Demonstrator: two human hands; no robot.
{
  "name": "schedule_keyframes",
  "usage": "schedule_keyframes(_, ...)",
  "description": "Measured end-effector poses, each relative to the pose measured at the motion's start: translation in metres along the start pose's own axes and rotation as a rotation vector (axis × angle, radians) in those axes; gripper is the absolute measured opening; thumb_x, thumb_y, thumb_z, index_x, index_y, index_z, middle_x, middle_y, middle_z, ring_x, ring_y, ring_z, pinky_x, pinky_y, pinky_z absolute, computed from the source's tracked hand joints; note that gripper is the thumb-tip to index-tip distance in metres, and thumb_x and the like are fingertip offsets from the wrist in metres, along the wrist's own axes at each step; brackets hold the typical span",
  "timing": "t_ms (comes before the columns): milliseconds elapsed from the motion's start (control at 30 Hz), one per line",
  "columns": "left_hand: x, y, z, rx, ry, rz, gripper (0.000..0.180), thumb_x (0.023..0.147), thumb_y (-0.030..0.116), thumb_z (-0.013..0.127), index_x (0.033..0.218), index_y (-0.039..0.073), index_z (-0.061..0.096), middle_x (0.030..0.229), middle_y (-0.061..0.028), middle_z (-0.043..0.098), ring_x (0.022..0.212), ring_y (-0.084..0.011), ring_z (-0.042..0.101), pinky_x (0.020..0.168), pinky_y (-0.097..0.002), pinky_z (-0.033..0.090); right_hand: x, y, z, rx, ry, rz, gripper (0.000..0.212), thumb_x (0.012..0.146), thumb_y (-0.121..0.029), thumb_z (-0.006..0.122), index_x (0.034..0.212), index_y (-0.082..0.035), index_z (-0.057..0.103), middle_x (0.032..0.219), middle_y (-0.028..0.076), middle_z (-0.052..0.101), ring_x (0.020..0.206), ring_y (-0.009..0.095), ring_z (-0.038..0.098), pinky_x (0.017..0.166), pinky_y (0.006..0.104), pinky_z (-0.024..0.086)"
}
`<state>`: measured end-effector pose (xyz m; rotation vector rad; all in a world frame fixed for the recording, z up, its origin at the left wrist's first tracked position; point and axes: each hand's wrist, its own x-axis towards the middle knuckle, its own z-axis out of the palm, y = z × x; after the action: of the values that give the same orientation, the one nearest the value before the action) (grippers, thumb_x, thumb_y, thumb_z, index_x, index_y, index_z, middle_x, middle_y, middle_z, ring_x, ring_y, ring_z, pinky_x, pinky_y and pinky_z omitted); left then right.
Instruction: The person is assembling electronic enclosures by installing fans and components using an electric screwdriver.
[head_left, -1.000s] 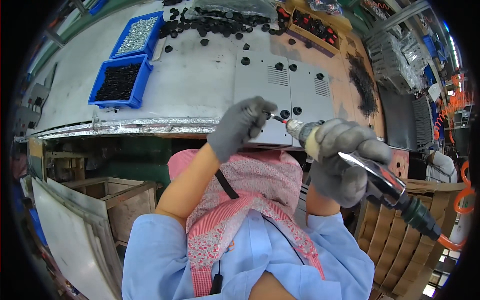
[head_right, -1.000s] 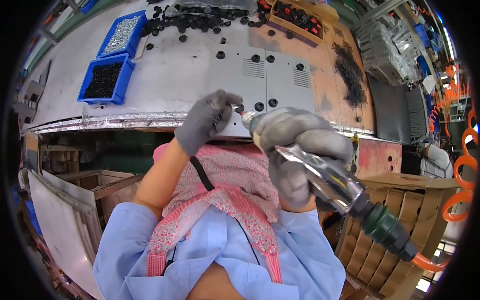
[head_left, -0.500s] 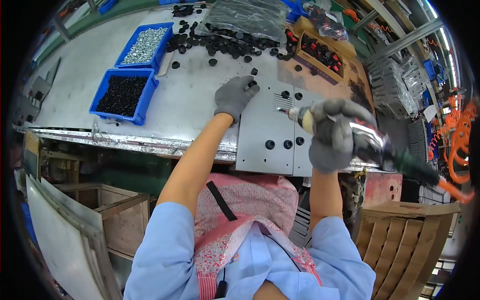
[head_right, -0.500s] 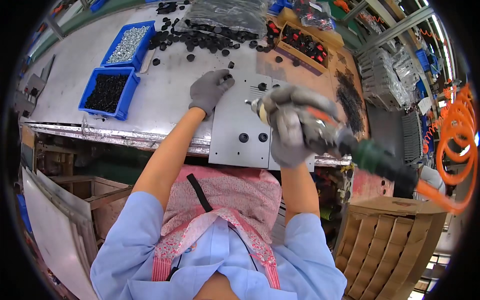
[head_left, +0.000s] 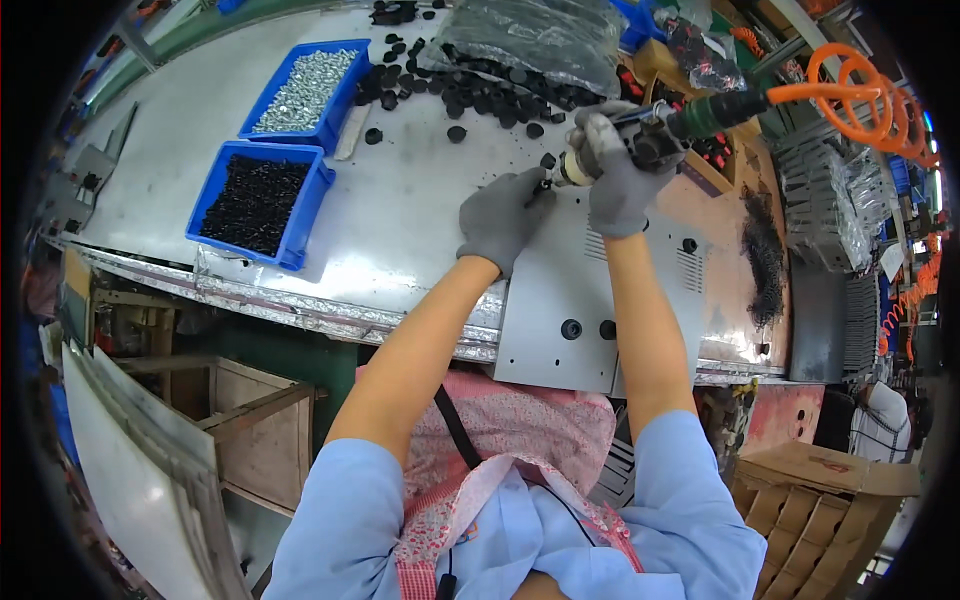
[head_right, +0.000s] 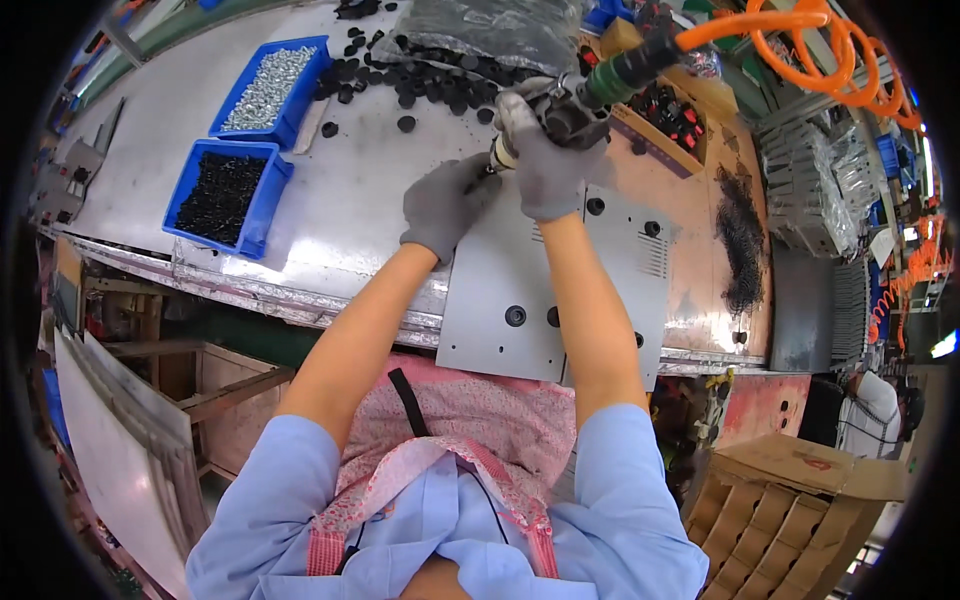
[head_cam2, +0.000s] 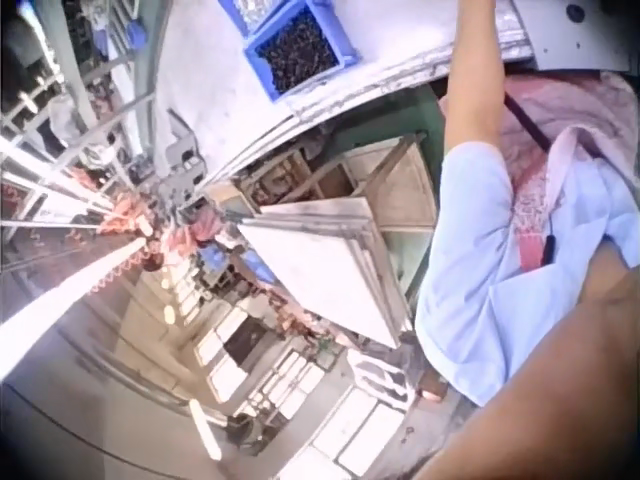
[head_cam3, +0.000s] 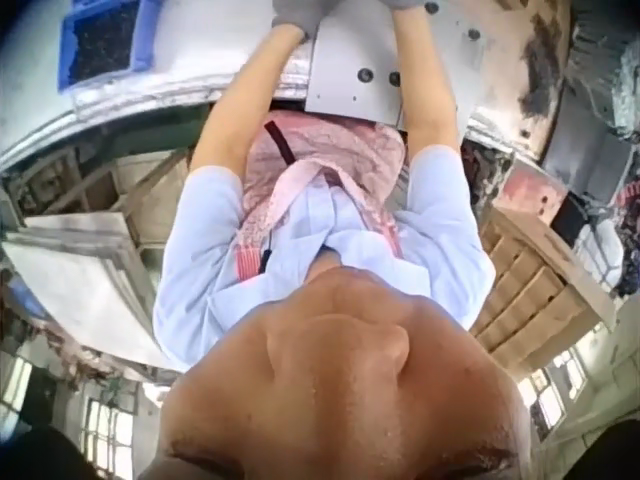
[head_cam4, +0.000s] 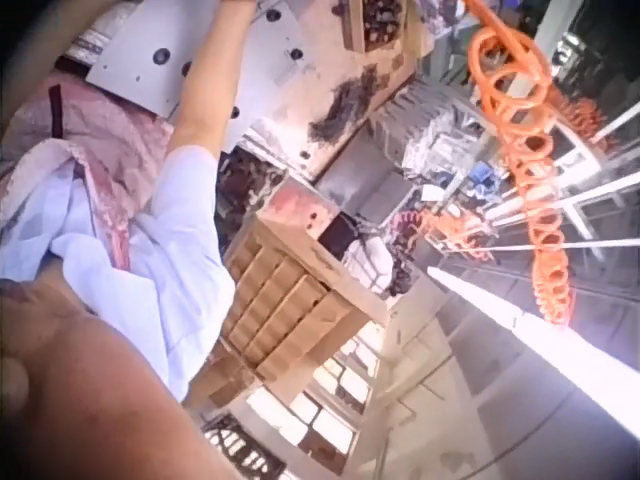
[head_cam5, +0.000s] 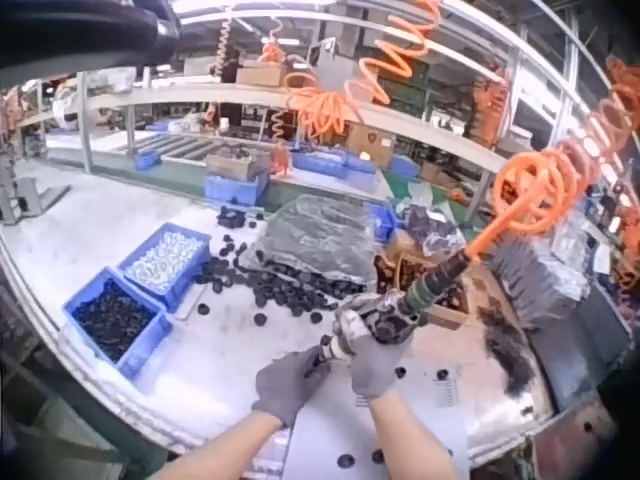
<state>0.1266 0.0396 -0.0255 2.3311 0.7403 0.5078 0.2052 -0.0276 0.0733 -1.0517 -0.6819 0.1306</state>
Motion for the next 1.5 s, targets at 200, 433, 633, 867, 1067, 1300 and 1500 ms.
schedule_keyframes(200, 0.004, 0.001, -0.002, -0.081, -0.018, -0.019, 0.030, 0.085, 0.038, 0.056, 0.110, 0.024, 0.064, 0.094, -0.0042, 0.066, 0.089, -0.0228, 0.064, 0.075, -0.0356, 0.049, 0.006, 0.004, 0.001, 0.028, 0.009, 0.070, 0.011, 0.080, 0.002, 0.063, 0.090, -0.003, 0.059, 0.073, 0.005, 0.063, 0.060, 0.011, 0.060, 0.049, 0.0204, 0.045)
schedule_keyframes(433, 0.009, 0.006, -0.006, -0.090, -0.055, -0.048, 0.036, 0.083, 0.041, 0.059, 0.112, 0.021, 0.065, 0.099, -0.0046, 0.067, 0.092, -0.0221, 0.064, 0.079, -0.0342, 0.049, 0.009, 0.002, 0.000, -0.009, -0.015, 0.130, 0.009, 0.080, 0.001, 0.065, 0.086, -0.003, 0.059, 0.071, 0.003, 0.062, 0.062, 0.010, 0.058, 0.051, 0.0217, 0.045)
schedule_keyframes(633, 0.011, 0.000, -0.005, -0.113, 0.008, -0.015, 0.034, 0.083, 0.039, 0.060, 0.111, 0.021, 0.067, 0.099, -0.0051, 0.068, 0.090, -0.0224, 0.064, 0.078, -0.0340, 0.049, -0.026, -0.049, 0.006, 0.081, 0.017, -0.017, 0.015, 0.080, 0.003, 0.063, 0.094, -0.002, 0.057, 0.076, 0.007, 0.062, 0.066, 0.012, 0.060, 0.055, 0.0233, 0.049)
schedule_keyframes(867, 0.016, -0.022, -0.018, -1.191, -0.124, -0.350, 0.036, 0.088, 0.037, 0.059, 0.108, 0.008, 0.061, 0.093, -0.0075, 0.064, 0.078, -0.0200, 0.061, 0.065, -0.0273, 0.049, -0.120, -0.142, -0.029, 0.144, -0.121, -0.022, 0.029, 0.083, 0.001, 0.056, 0.108, -0.005, 0.043, 0.086, 0.015, 0.057, 0.071, 0.021, 0.059, 0.061, 0.0335, 0.052)
schedule_keyframes(1067, -0.043, 0.004, -0.034, -1.916, -0.347, -0.691, 0.034, 0.098, 0.023, 0.043, 0.124, 0.000, 0.047, 0.108, -0.0140, 0.059, 0.084, -0.0167, 0.059, 0.064, -0.0253, 0.053, -0.140, -0.182, -0.048, 0.038, -0.110, -0.208, 0.028, 0.079, -0.014, 0.054, 0.105, -0.006, 0.047, 0.086, 0.014, 0.054, 0.069, 0.023, 0.052, 0.060, 0.0395, 0.047)
schedule_keyframes(1300, -0.100, 0.032, -0.038, -1.803, -0.686, -0.603, 0.037, 0.094, 0.012, 0.049, 0.129, 0.000, 0.044, 0.105, -0.0089, 0.058, 0.074, -0.0090, 0.055, 0.053, -0.0173, 0.046, -0.144, -0.191, -0.047, 0.006, -0.123, -0.311, 0.030, 0.080, -0.017, 0.051, 0.108, -0.005, 0.047, 0.083, 0.014, 0.055, 0.067, 0.021, 0.053, 0.064, 0.0395, 0.046)
schedule_keyframes(1500, -0.128, 0.050, -0.038, -1.847, -0.798, -0.538, 0.035, 0.092, 0.024, 0.059, 0.119, 0.004, 0.050, 0.096, -0.0041, 0.058, 0.066, -0.0050, 0.051, 0.046, -0.0141, 0.037, -0.144, -0.194, -0.043, -0.013, -0.147, -0.388, 0.031, 0.080, -0.018, 0.053, 0.108, -0.006, 0.047, 0.083, 0.014, 0.055, 0.068, 0.021, 0.054, 0.066, 0.0400, 0.047)
